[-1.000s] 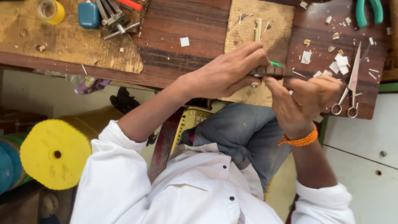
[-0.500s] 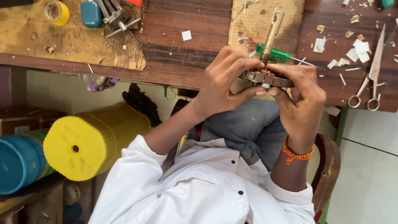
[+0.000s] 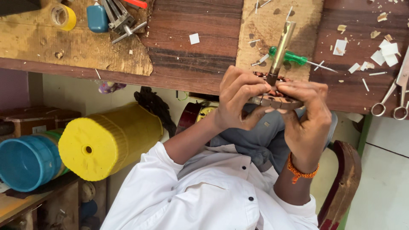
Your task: The person inserts small white rectangular pieces into slots on a circular copper-wound stator using a green screwdriver and scissors. They repeatedly cut the white pieces to size and press them into place around the stator's circumference.
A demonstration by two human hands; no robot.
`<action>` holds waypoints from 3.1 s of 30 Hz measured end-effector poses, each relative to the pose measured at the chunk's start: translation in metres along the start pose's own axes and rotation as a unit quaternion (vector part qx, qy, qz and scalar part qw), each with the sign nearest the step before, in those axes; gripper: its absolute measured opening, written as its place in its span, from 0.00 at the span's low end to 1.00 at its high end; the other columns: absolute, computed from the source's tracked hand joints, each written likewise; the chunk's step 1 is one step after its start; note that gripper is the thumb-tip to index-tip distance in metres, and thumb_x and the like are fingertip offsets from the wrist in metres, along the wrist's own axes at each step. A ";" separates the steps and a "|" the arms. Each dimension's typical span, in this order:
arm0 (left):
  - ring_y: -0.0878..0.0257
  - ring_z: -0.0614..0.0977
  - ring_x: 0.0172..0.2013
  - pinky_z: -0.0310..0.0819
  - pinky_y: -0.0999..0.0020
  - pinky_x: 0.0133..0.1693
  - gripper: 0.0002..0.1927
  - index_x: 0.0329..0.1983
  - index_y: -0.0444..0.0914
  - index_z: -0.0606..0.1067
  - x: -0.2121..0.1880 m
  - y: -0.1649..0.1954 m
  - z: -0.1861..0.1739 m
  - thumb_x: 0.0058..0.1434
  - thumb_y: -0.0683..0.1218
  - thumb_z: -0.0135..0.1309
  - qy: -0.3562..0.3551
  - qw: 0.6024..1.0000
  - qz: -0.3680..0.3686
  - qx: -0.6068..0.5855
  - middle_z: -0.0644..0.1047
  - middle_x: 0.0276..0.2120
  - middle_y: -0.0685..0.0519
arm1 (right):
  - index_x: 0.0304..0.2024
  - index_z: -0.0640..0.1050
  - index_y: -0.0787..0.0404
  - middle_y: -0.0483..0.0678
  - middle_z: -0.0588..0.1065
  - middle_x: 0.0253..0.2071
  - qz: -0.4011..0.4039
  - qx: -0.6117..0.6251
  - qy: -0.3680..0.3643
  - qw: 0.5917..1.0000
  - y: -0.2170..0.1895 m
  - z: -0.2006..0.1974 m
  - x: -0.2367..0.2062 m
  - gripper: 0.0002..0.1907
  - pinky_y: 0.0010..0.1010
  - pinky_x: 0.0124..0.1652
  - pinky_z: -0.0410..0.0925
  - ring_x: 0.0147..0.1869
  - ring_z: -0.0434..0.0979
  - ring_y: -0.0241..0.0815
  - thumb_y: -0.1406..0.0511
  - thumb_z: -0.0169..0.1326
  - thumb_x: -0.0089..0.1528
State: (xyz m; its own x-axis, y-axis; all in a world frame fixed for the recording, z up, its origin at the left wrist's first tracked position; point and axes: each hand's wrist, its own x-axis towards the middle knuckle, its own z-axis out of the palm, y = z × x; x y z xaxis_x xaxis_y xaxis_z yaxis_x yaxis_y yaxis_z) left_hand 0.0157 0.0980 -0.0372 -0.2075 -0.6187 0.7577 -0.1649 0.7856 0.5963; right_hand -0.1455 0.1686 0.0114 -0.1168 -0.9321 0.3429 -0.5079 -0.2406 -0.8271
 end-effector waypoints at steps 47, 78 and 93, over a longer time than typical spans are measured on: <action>0.52 0.80 0.54 0.75 0.61 0.57 0.22 0.62 0.42 0.73 0.051 0.002 -0.025 0.63 0.40 0.59 -0.147 0.980 -0.128 -0.041 0.78 0.51 0.48 | 0.59 0.79 0.54 0.51 0.78 0.53 -0.082 -0.336 -0.170 0.923 0.056 -0.022 0.092 0.35 0.42 0.58 0.67 0.58 0.74 0.55 0.78 0.58 0.48; 0.59 0.78 0.43 0.74 0.65 0.51 0.21 0.57 0.45 0.75 0.048 0.003 -0.010 0.62 0.48 0.67 -0.143 0.986 -0.087 -0.025 0.80 0.44 0.58 | 0.51 0.70 0.80 0.63 0.73 0.51 -0.070 0.248 0.190 0.947 0.053 -0.051 -0.021 0.10 0.46 0.49 0.79 0.43 0.80 0.56 0.76 0.57 0.78; 0.60 0.80 0.44 0.74 0.64 0.51 0.20 0.58 0.46 0.74 0.042 0.010 0.001 0.65 0.50 0.64 -0.083 0.988 -0.129 -0.002 0.79 0.40 0.56 | 0.53 0.72 0.80 0.62 0.76 0.49 -0.082 0.230 0.176 0.954 0.027 -0.040 0.007 0.12 0.41 0.51 0.80 0.49 0.86 0.56 0.74 0.60 0.80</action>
State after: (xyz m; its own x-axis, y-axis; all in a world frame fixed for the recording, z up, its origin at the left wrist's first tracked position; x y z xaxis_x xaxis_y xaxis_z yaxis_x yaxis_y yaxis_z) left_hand 0.0045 0.0800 0.0003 -0.3147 -0.7895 0.5270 -0.2296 0.6020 0.7648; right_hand -0.1943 0.1667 0.0097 -0.3887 -0.7417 0.5466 -0.1262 -0.5448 -0.8290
